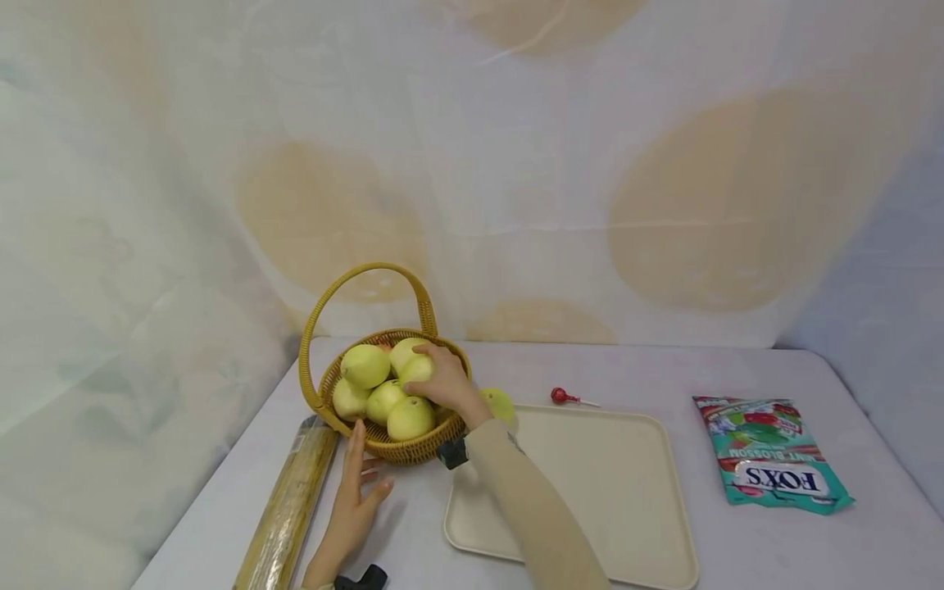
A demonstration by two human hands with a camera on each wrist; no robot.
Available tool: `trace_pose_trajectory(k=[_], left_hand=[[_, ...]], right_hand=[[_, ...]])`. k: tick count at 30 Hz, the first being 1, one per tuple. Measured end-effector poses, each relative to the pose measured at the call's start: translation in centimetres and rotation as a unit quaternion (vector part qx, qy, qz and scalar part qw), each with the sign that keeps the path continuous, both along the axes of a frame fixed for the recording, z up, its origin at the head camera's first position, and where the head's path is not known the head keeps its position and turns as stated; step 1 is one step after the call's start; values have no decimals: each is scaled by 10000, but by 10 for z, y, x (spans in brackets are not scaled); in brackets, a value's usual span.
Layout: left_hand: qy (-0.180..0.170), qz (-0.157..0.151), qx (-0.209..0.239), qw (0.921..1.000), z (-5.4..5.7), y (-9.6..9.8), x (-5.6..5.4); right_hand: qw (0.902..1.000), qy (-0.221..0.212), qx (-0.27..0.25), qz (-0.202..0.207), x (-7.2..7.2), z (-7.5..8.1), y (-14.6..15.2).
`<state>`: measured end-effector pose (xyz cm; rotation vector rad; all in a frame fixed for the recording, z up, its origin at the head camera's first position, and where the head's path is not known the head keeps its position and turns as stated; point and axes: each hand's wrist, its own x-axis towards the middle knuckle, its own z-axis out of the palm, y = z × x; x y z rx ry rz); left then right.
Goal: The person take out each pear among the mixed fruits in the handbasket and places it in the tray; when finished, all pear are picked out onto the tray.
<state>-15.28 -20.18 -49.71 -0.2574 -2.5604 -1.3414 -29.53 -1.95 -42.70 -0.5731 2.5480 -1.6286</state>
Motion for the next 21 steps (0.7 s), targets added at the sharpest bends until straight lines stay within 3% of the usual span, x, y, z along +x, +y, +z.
trace_pose_trajectory(k=[12, 21], left_hand=[[141, -75, 23, 9999, -6, -1, -4], [103, -71, 56, 9999, -5, -2, -1]], right_hand=[[9975, 414, 270, -509, 0, 0, 0], [9954, 160, -629, -704, 6, 1, 2]])
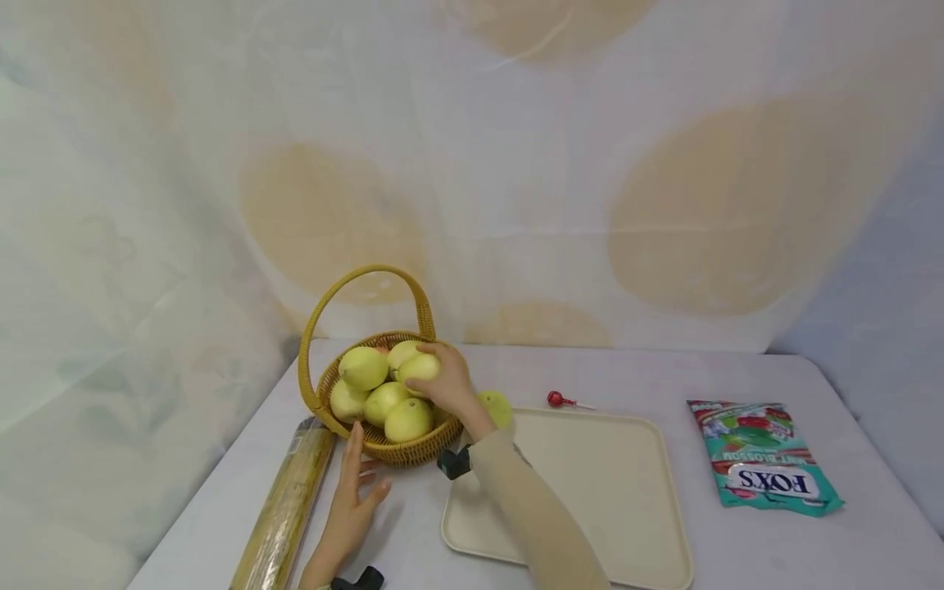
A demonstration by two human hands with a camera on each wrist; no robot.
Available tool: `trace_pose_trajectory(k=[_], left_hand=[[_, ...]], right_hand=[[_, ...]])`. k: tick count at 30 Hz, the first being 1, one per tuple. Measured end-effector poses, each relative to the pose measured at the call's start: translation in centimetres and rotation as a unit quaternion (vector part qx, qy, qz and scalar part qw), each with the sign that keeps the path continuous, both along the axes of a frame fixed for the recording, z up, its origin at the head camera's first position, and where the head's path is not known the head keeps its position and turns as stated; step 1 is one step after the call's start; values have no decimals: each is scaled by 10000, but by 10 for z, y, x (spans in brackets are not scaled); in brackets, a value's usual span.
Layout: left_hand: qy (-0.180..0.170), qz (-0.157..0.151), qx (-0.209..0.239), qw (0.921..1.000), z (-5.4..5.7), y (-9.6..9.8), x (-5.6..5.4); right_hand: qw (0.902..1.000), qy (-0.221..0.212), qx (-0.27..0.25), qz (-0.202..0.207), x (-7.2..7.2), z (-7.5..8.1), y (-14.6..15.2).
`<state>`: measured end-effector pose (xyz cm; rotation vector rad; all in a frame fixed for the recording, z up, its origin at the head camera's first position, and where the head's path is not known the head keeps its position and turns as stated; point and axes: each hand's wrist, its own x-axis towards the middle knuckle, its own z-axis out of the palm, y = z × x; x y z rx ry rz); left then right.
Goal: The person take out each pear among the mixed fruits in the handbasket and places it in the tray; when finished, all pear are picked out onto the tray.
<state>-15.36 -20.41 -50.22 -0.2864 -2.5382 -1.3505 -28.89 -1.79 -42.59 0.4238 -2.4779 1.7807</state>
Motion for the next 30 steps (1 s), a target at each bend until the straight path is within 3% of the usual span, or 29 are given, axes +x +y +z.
trace_pose_trajectory(k=[8, 12, 15, 19, 30], left_hand=[[168, -25, -91, 9998, -1, -1, 0], [163, -69, -74, 9998, 9, 3, 3], [150, -56, -116, 9998, 9, 2, 4], [289, -41, -240, 9993, -2, -2, -1], [340, -42, -187, 9992, -3, -1, -2]], right_hand=[[9987, -257, -418, -167, 10, 13, 21], [9971, -195, -730, -119, 9, 17, 40], [9949, -228, -975, -85, 10, 17, 53], [9914, -363, -1237, -233, 12, 15, 67], [9876, -417, -1406, -566, 16, 2, 93]])
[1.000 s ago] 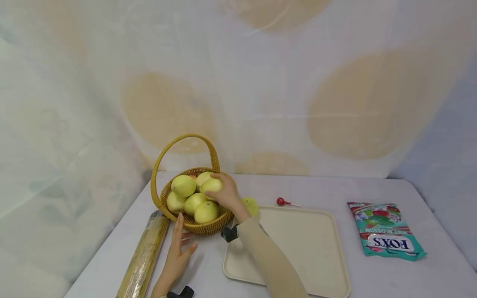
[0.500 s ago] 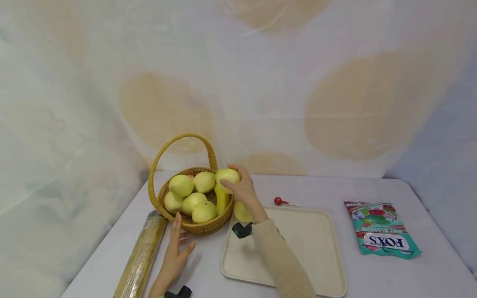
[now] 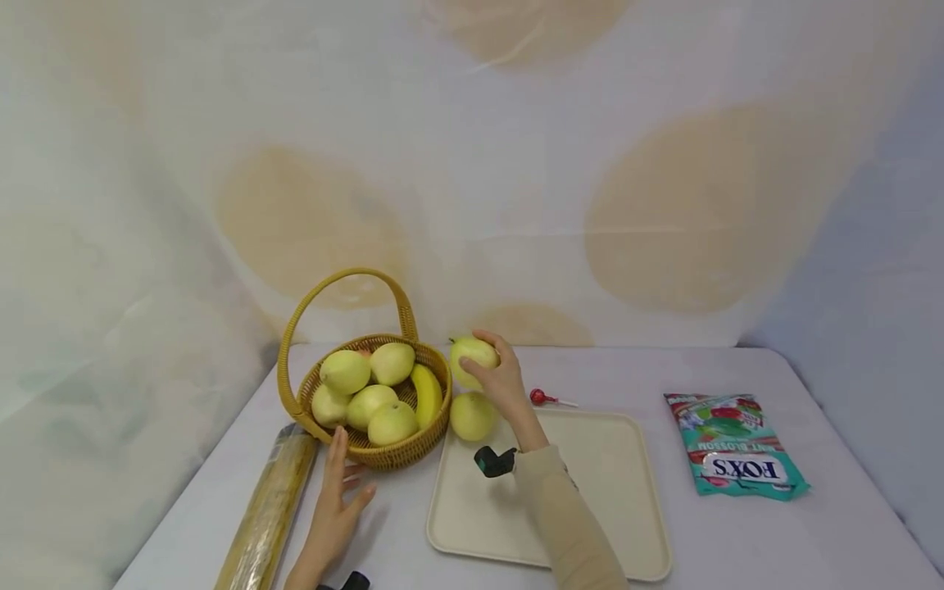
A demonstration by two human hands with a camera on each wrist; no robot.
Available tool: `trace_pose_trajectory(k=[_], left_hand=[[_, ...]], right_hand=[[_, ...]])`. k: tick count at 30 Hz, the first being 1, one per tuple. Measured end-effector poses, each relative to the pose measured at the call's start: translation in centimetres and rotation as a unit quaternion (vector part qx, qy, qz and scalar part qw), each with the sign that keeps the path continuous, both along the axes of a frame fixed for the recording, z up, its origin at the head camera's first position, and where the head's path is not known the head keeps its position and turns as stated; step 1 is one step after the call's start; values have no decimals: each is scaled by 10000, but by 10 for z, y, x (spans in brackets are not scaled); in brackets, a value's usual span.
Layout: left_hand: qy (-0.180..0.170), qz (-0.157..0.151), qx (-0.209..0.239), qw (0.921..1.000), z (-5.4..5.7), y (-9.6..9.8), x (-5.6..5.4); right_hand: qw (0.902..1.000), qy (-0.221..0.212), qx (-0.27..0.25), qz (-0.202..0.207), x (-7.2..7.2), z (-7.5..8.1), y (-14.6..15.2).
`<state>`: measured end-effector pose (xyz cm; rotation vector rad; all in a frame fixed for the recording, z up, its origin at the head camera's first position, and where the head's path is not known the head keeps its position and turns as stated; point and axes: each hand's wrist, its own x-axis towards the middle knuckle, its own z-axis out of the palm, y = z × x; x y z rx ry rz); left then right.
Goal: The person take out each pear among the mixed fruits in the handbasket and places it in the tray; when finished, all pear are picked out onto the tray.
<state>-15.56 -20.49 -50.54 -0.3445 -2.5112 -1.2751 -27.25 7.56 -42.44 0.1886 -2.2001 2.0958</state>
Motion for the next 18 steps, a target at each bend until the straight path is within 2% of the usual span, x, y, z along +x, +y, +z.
trace_pose_trajectory(k=[9, 18], left_hand=[[48, -108, 26, 9999, 3, -1, -1], [-36, 4, -42, 10000, 1, -1, 1]], right_hand=[[9989, -233, 37, -402, 0, -20, 18], [9983, -407, 20, -418, 8, -39, 30]])
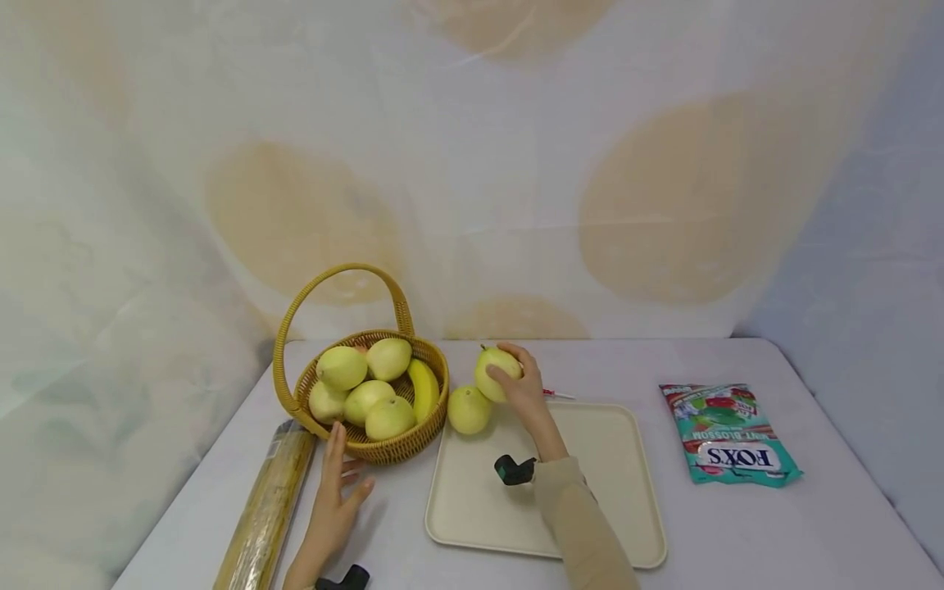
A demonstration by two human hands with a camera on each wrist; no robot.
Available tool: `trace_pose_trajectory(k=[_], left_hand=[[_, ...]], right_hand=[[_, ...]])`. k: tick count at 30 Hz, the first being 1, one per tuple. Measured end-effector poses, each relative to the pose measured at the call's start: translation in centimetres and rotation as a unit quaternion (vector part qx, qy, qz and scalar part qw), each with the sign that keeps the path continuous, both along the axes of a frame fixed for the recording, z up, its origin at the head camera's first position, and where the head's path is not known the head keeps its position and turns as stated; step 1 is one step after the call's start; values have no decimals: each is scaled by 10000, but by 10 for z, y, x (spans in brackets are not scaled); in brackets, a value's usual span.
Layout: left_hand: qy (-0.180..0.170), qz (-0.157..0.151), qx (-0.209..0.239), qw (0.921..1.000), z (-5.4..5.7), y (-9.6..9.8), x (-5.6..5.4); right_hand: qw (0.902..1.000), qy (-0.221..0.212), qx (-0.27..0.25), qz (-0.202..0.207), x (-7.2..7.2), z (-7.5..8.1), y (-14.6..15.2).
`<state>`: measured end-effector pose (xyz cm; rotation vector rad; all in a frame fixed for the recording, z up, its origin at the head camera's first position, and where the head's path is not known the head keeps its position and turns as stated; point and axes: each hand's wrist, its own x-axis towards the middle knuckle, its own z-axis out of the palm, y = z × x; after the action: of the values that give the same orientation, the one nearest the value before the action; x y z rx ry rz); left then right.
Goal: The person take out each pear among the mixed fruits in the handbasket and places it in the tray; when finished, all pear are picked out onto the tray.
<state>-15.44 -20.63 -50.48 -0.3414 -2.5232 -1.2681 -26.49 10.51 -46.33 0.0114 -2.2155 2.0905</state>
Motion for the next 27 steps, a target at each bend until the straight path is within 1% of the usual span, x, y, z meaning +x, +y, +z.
trace_pose_trajectory(k=[2, 8, 10, 17, 21, 26, 27], left_hand=[[-16, 0, -9, 10000, 0, 0, 0], [-26, 3, -31, 10000, 0, 1, 1], [-10, 5, -17, 10000, 0, 1, 0], [-24, -1, -38, 10000, -1, 0, -1], [-64, -51, -9, 10000, 0, 0, -1], [-105, -81, 29, 9999, 1, 0, 0], [-104, -76, 33, 9999, 0, 0, 0]], right_hand=[[10000, -12, -45, 10, 2, -3, 2], [9993, -187, -271, -190, 5, -15, 8], [9991, -198, -318, -202, 6, -17, 10], [9999, -24, -121, -74, 8, -22, 15], [10000, -48, 52, -38, 10, -25, 19], [9999, -81, -20, 56, 14, -27, 20], [9999, -112, -53, 75, 16, -23, 20]])
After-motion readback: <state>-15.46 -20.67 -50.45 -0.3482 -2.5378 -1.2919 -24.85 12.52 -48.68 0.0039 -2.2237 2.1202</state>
